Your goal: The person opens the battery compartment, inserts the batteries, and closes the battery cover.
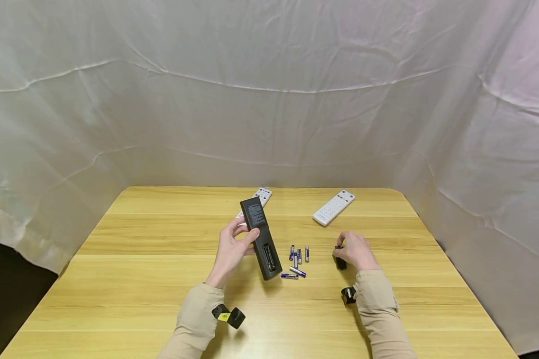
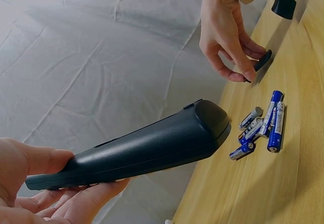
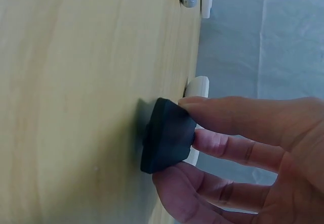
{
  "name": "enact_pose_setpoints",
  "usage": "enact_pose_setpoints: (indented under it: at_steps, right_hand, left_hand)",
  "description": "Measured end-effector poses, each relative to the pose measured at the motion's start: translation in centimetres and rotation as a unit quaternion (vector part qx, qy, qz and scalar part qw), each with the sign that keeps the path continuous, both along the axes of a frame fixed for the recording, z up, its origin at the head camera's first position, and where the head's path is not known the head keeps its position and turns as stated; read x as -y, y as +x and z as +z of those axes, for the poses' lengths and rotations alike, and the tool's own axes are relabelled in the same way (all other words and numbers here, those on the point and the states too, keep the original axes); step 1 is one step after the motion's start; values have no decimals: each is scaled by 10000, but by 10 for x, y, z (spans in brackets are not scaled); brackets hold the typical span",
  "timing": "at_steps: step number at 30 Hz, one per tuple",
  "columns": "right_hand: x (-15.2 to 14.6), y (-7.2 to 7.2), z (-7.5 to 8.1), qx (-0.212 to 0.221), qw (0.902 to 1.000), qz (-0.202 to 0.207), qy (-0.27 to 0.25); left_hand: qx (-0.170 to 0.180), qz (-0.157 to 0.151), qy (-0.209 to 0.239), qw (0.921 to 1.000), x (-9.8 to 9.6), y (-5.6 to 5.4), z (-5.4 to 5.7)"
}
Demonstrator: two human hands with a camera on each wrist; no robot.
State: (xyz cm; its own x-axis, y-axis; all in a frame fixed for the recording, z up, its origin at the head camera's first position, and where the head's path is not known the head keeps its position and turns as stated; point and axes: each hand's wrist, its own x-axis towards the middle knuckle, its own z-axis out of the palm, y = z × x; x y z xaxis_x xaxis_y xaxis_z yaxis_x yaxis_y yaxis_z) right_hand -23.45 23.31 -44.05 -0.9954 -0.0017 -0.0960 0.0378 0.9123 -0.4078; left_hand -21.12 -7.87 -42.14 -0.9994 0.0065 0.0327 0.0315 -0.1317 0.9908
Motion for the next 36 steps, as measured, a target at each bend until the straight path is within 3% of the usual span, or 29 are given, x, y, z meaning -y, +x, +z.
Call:
enact_pose_setpoints:
  at_steps: [19, 36]
  right_hand:
    - [0, -1, -5, 96, 9999, -38, -29]
    - [10, 1, 5, -68, 9997, 228, -35]
  left_hand:
    - [-39, -4, 22, 10000, 0, 0, -1]
    - [-29, 20, 43, 10000, 0, 0, -1]
